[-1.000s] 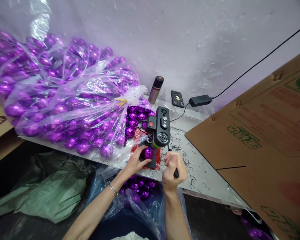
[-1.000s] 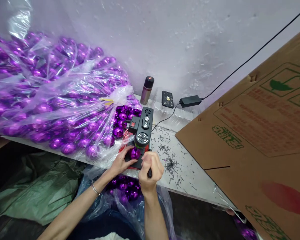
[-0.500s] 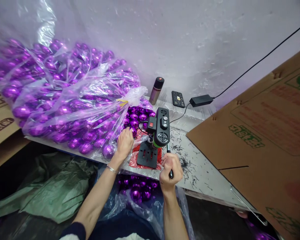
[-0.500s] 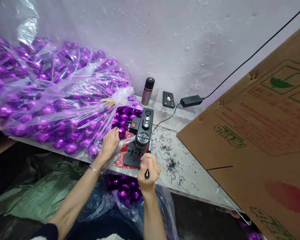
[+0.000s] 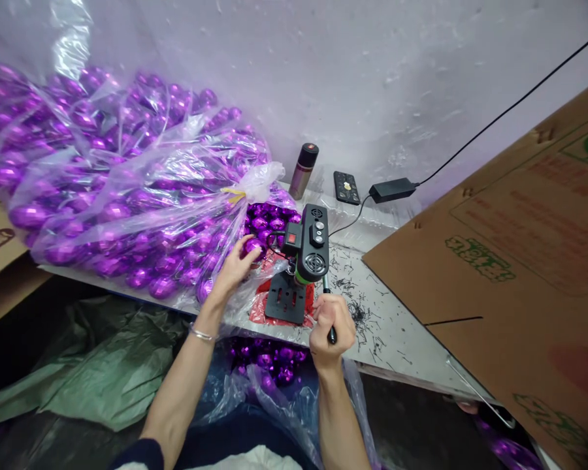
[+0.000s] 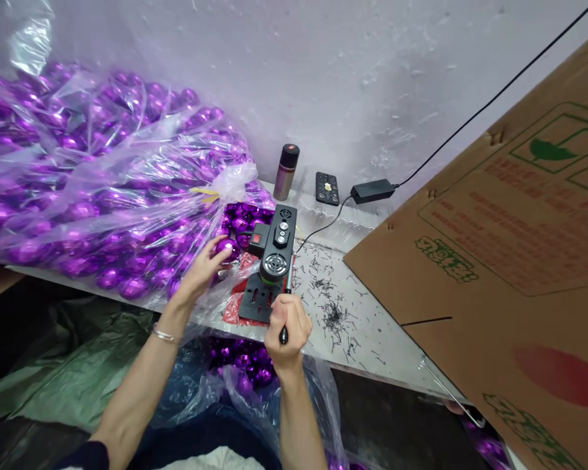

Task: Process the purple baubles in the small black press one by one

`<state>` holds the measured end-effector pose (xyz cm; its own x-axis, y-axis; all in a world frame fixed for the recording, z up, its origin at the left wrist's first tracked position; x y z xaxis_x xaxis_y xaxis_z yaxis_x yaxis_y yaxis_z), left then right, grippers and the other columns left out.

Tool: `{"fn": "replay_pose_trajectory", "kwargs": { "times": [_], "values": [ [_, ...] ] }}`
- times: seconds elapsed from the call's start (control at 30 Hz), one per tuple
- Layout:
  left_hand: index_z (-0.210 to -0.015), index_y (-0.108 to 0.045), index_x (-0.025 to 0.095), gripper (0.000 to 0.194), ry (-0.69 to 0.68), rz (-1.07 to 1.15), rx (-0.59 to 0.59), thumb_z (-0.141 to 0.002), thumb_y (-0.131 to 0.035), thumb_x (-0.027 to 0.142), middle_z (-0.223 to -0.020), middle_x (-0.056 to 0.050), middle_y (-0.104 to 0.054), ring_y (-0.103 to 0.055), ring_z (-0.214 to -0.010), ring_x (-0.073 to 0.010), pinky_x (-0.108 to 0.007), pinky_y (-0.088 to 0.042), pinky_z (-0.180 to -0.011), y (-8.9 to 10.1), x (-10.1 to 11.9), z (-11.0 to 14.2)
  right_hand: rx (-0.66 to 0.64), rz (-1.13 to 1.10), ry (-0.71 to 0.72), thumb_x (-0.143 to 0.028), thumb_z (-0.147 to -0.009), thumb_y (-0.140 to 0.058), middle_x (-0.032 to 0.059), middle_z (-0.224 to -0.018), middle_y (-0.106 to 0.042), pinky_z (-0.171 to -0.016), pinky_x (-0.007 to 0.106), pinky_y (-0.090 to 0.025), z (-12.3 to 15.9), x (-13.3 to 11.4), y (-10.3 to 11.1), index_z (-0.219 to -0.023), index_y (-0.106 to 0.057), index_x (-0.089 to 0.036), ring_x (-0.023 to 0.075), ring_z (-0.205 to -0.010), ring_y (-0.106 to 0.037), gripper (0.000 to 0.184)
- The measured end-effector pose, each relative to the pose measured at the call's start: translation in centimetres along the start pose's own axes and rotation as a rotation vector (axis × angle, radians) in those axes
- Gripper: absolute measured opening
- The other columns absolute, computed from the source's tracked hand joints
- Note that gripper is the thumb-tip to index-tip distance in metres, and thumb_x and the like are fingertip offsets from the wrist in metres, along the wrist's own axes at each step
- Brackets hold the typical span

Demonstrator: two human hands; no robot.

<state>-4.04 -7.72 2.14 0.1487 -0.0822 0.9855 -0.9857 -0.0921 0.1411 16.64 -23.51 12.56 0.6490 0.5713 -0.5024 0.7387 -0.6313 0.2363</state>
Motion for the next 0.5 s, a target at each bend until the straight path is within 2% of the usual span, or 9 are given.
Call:
{"fn": "replay_pose_trajectory", "kwargs": {
  "times": [0.1, 0.2, 0.3, 0.37, 0.5],
  "values": [
    [-0.143, -0.056, 0.025, 0.054, 0.177, 0.345, -0.114, -0.096, -0.060, 0.051, -0.127, -0.008, -0.071, -0.073, -0.105, -0.0217, -0.038, -0.065, -0.088, 0.8, -0.4, 2.6, 0.001, 0.001, -0.011, -0.006, -0.096, -0.045, -0.0019, -0.065, -0.054, -0.060, 0.029, -0.043, -0.1, 0.1, 0.0, -0.071, -0.050, -0.022, 0.0134, -0.065, -0.058, 0.030],
    [-0.143, -0.056, 0.026, 0.052, 0.228, 0.482, -0.148, -0.098, -0.058, 0.052, -0.135, -0.008, -0.069, -0.071, -0.114, -0.0237, -0.041, -0.065, -0.095, 0.4, -0.6, 5.9, -0.002, 0.001, -0.012, -0.007, -0.096, -0.046, -0.0016, -0.067, -0.055, -0.059, 0.029, -0.042, -0.1, 0.1, 0.0, -0.071, -0.050, -0.022, 0.0129, -0.065, -0.057, 0.030],
    [-0.142, -0.056, 0.025, 0.054, 0.273, 0.498, -0.175, -0.096, -0.061, 0.051, -0.134, -0.010, -0.071, -0.073, -0.114, -0.0264, -0.046, -0.064, -0.097, -2.0, -1.8, 8.2, 0.008, -0.017, -0.011, -0.006, -0.096, -0.047, -0.0019, -0.067, -0.054, -0.059, 0.028, -0.041, -0.5, -0.1, 0.0, -0.070, -0.048, -0.022, 0.0119, -0.065, -0.056, 0.030],
    [-0.141, -0.056, 0.024, 0.056, 0.264, 0.448, -0.168, -0.094, -0.062, 0.053, -0.134, -0.011, -0.071, -0.073, -0.115, -0.0281, -0.047, -0.063, -0.097, -3.6, -2.7, 8.8, 0.016, -0.037, -0.021, -0.007, -0.097, -0.046, -0.0020, -0.066, -0.053, -0.059, 0.028, -0.041, -0.9, -0.2, 0.1, -0.070, -0.048, -0.022, 0.0120, -0.064, -0.055, 0.031],
    [-0.140, -0.056, 0.021, 0.060, 0.118, 0.242, -0.094, -0.092, -0.064, 0.055, -0.144, -0.013, -0.065, -0.064, -0.132, -0.0295, -0.045, -0.055, -0.109, -5.3, -3.5, 8.5, 0.001, -0.056, -0.069, -0.009, -0.098, -0.046, -0.0024, -0.066, -0.052, -0.059, 0.028, -0.041, -2.1, -0.4, 0.3, -0.068, -0.048, -0.021, 0.0115, -0.063, -0.054, 0.033]
  ]
}}
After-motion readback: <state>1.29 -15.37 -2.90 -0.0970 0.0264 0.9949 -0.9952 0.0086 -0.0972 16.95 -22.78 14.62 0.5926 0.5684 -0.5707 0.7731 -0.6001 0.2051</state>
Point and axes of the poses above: each hand's wrist, its own z-axis away from the middle knuckle, its own y-axis out of the back of the hand, x = y × z, the point moved 7 cm from there along -z, towards the middle knuckle
